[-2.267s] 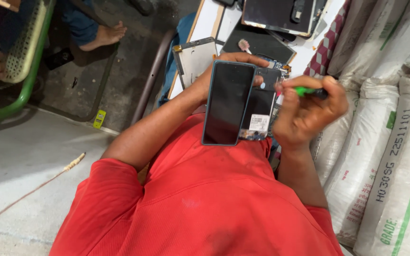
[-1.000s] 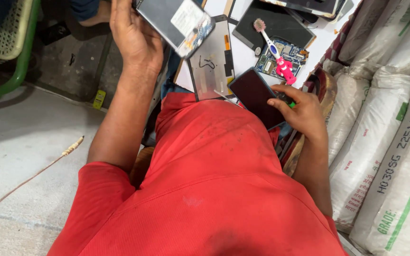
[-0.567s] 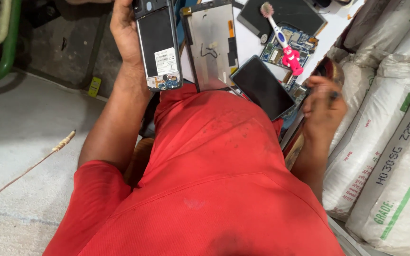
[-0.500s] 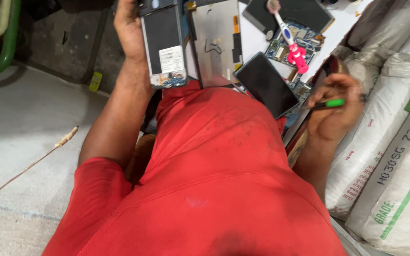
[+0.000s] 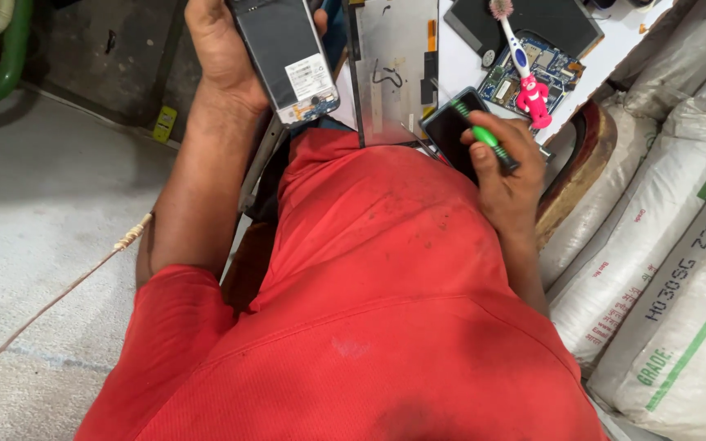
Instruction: The person uses a screwdriver to remove screws from a disassembled smartphone and a toothbrush to clean the internal components. They handle the phone's motherboard and battery while working at a cluttered workbench.
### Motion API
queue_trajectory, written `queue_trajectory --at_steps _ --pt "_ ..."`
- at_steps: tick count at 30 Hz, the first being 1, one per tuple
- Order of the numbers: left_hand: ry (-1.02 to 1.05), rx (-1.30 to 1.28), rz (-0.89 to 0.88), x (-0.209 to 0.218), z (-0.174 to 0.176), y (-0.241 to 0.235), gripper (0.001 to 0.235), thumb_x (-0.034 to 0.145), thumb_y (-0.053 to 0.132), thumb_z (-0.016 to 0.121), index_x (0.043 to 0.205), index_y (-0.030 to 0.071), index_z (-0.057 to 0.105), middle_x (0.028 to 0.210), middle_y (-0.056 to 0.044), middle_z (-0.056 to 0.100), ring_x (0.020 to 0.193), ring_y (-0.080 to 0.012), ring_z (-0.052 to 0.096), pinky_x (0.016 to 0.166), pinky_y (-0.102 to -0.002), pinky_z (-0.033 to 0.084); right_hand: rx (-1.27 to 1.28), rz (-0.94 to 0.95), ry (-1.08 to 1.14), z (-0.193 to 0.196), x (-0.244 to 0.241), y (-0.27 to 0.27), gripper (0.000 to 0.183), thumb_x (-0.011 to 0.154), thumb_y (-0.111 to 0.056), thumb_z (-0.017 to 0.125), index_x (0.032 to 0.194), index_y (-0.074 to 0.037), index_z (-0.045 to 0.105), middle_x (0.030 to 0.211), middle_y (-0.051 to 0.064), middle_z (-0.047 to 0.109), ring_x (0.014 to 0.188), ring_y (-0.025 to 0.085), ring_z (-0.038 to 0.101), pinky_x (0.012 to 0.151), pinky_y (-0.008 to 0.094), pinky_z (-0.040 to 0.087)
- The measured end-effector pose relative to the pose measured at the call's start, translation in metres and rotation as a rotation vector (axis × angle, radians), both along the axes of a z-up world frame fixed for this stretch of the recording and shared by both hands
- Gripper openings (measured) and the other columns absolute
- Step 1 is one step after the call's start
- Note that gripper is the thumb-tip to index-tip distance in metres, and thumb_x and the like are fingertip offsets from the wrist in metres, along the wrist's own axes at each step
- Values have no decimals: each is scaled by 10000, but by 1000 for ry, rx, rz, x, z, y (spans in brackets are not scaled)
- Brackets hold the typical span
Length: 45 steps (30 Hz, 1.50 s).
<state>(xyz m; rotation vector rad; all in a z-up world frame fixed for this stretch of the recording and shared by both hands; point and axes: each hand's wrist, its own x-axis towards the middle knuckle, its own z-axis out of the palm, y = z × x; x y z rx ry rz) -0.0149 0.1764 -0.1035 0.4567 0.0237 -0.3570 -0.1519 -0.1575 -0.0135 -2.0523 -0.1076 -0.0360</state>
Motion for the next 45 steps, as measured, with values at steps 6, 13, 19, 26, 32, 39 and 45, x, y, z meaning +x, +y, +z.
queue_trajectory --at_steps 6,13,19,26,32,39,45 --pt "-142 325 -148 1 5 16 456 1133 408 590 1268 -22 661 1127 -196 736 946 -254 755 830 -357 654 -110 -5 -83 8 9 -1 270 1133 -156 668 1361 -10 661 1189 123 700 1105 193 685 953 268 540" --pt "-58 417 -174 1 20 2 418 1094 326 633 1301 -37 633 1161 -204 735 1047 -270 794 815 -381 685 -362 85 -276 2 58 7 281 1160 -149 712 1411 -32 669 1232 120 720 1148 271 650 967 346 530" --pt "-83 623 -240 -4 29 -14 406 1048 317 676 1284 -11 635 1111 -143 732 924 -197 791 695 -320 664 -240 82 -222 7 64 2 211 1173 -208 705 1330 -66 704 1131 68 764 1028 231 656 940 340 527" --pt "-43 490 -292 14 -7 -36 342 1068 277 676 1225 -27 676 1048 -146 773 859 -184 762 737 -309 658 -226 20 -207 -4 3 -19 212 1124 -183 720 1290 -55 689 1230 94 739 1119 258 652 1002 338 518" --pt "20 569 -370 10 -29 -29 362 1075 303 663 1243 -18 671 1068 -152 775 879 -195 764 756 -319 662 -512 -4 -226 -26 -31 -42 525 987 -186 900 1407 -85 602 1378 95 701 1276 312 610 1122 412 485" --pt "49 638 -374 6 -15 3 386 1083 332 647 1264 -8 665 1093 -160 777 901 -208 767 779 -332 668 -628 111 -218 -22 -32 -47 851 890 -311 970 1524 -57 463 1541 136 576 1387 363 543 1162 484 380" --pt "17 584 -387 -1 -3 0 406 1089 357 634 1282 1 660 1114 -166 779 921 -219 769 799 -342 672 -513 4 -203 -1 -13 -36 401 988 -105 803 1342 -49 623 1236 71 725 1168 281 626 1009 397 497"
